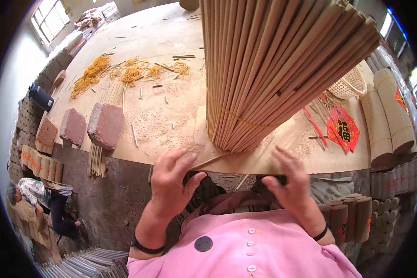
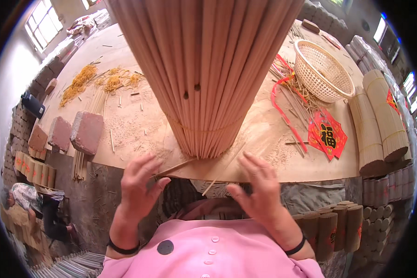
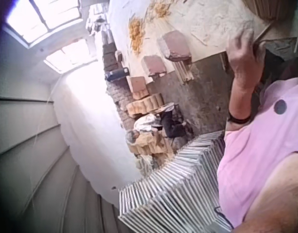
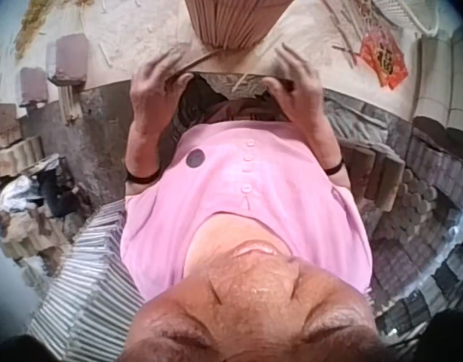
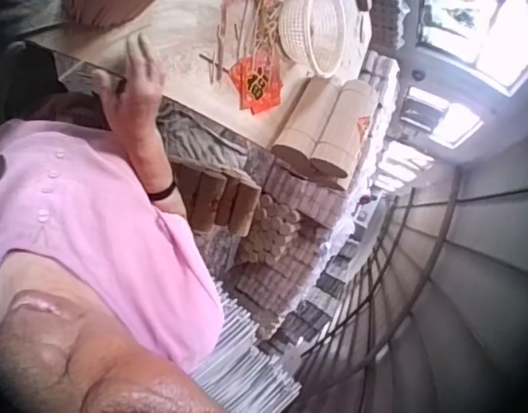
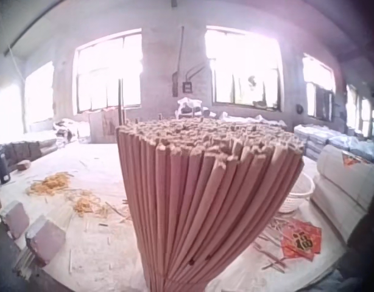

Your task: Bundle bamboo sticks together using rubber bands and apply a decorative 'Fu' label.

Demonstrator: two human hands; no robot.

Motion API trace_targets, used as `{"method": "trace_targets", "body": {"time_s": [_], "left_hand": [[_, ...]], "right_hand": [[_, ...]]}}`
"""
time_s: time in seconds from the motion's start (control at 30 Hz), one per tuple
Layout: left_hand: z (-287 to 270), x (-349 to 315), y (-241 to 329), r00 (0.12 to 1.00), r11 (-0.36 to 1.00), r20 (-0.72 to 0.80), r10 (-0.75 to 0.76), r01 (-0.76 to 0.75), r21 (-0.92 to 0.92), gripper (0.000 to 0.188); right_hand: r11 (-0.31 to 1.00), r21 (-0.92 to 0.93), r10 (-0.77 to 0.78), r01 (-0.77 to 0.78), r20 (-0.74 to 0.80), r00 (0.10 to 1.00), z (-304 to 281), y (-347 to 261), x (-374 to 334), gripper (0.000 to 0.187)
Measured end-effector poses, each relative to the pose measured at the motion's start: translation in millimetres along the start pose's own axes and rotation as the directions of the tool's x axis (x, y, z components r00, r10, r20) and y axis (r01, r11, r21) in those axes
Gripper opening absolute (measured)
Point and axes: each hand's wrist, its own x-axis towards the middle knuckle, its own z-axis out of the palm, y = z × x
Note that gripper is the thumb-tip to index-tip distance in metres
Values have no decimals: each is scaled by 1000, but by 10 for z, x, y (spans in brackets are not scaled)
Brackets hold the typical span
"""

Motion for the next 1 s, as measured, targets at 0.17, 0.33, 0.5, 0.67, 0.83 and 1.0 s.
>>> {"method": "trace_targets", "body": {"time_s": [0.17, 0.33, 0.5, 0.67, 0.83, 1.0], "left_hand": [[147, -290, -148, 986, 957, -73, 153, -129, 260, 17], [23, -466, -90, 968, 925, -143, 208, -147, 351, 10], [-235, -931, 48, 992, 999, -125, 31, -27, 33, 13], [120, -843, 73, 959, 976, 191, 210, -194, -98, 19], [-110, -361, 0, 976, 974, -195, 93, -130, -187, 47], [-194, 486, 144, 954, 955, -275, 117, -184, -231, 94]], "right_hand": [[933, -297, -166, 205, 151, 974, 205, -193, 121, 61], [932, -203, -314, 301, -33, 949, 423, 2, -52, 59], [943, -243, -245, 225, -53, 968, 463, -144, -53, 34], [889, -175, -443, 424, -90, 892, 355, -272, -124, 24], [958, 8, -288, 288, 35, 957, 79, -450, -225, 25], [961, 249, 148, -119, -97, 984, -34, -388, -159, 52]]}}
